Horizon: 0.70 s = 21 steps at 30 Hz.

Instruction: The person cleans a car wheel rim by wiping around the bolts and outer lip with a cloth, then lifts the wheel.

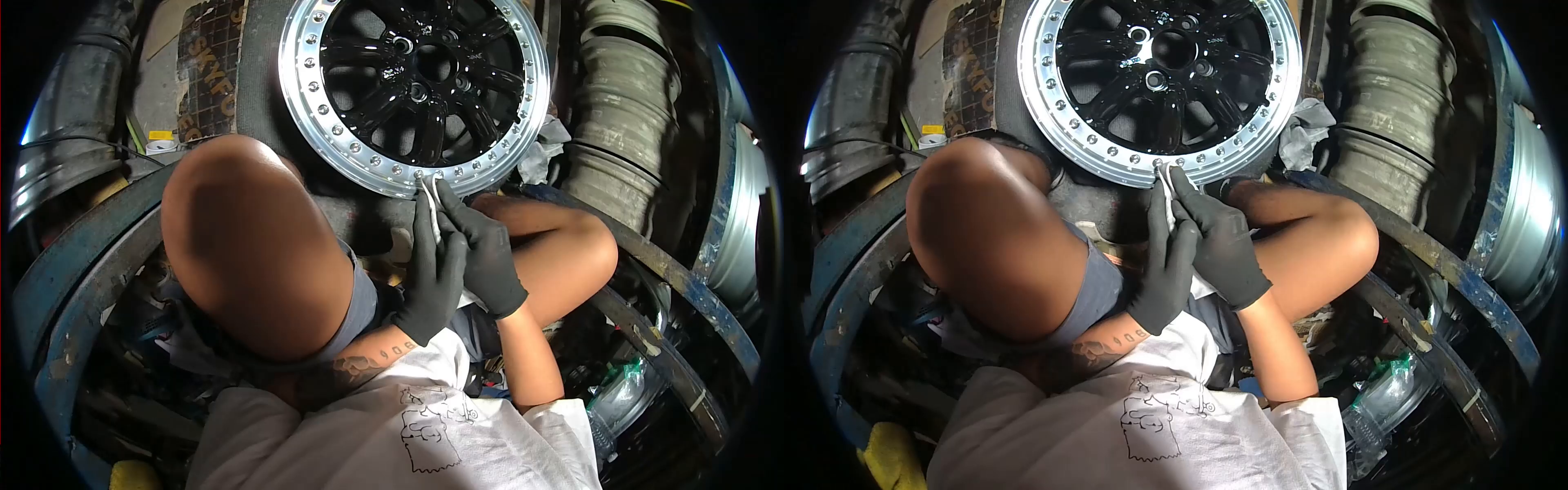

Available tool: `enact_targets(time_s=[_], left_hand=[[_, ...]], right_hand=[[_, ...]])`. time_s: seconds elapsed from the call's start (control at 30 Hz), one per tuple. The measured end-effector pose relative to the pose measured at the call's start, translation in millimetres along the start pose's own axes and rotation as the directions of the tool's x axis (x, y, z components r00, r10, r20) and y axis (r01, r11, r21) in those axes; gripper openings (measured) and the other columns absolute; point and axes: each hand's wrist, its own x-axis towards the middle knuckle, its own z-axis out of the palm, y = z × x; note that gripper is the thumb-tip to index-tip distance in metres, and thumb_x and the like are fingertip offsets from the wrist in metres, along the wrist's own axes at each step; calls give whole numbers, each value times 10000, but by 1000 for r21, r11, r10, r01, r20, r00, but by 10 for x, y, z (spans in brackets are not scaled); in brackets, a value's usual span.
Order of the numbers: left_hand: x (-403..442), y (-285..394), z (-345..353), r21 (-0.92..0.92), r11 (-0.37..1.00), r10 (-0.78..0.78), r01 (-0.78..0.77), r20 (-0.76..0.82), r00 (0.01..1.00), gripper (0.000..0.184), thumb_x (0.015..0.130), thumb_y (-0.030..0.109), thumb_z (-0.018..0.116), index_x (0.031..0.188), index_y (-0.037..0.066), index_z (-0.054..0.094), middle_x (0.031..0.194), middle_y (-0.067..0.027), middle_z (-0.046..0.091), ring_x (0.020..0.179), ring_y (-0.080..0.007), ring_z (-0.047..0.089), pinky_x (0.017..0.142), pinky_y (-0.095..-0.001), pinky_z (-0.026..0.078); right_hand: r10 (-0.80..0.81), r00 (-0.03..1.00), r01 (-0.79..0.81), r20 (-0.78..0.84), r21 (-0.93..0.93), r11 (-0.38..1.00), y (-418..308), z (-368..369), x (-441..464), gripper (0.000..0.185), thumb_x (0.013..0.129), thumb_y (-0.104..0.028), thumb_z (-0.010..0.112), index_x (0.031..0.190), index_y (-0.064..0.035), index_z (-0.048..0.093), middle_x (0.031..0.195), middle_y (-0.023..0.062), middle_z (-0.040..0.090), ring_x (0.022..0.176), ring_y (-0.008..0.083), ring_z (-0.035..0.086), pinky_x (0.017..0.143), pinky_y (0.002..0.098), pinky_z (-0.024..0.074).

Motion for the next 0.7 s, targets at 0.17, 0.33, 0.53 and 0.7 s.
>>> enact_targets(time_s=[0.17,0.33,0.53,0.7], left_hand=[[-10,46,31,-40,997,-66,65,-32,997,695,1068,113,387,1665,-12,53,1725,-223,118,1600,-326,158,1280,-408,219],[16,59,6,-97,990,-103,102,-11,995,699,1072,142,379,1670,0,47,1727,-217,128,1595,-319,187,1272,-391,237],[-3,-82,54,-180,976,-138,124,-63,989,720,1087,220,399,1674,8,40,1734,-199,126,1591,-299,199,1272,-385,223],[15,20,93,-363,912,-220,191,-41,975,734,1108,293,395,1674,10,23,1741,-171,109,1593,-271,174,1281,-382,192]], right_hand=[[-8,1000,9,21,-68,998,0,42,33,525,976,-86,611,1490,-13,538,1210,322,674,1091,474,683,890,472,565],[25,1000,-26,-8,-67,997,-17,70,15,547,957,-110,603,1493,-23,542,1230,318,670,1078,456,699,894,474,570],[-13,997,32,77,-243,970,-22,44,25,591,902,-83,603,1488,-22,549,1166,287,699,993,448,713,846,482,574],[-43,985,79,168,-211,974,-44,-116,145,608,875,-86,626,1476,-22,560,1103,269,713,939,443,711,827,491,567]])
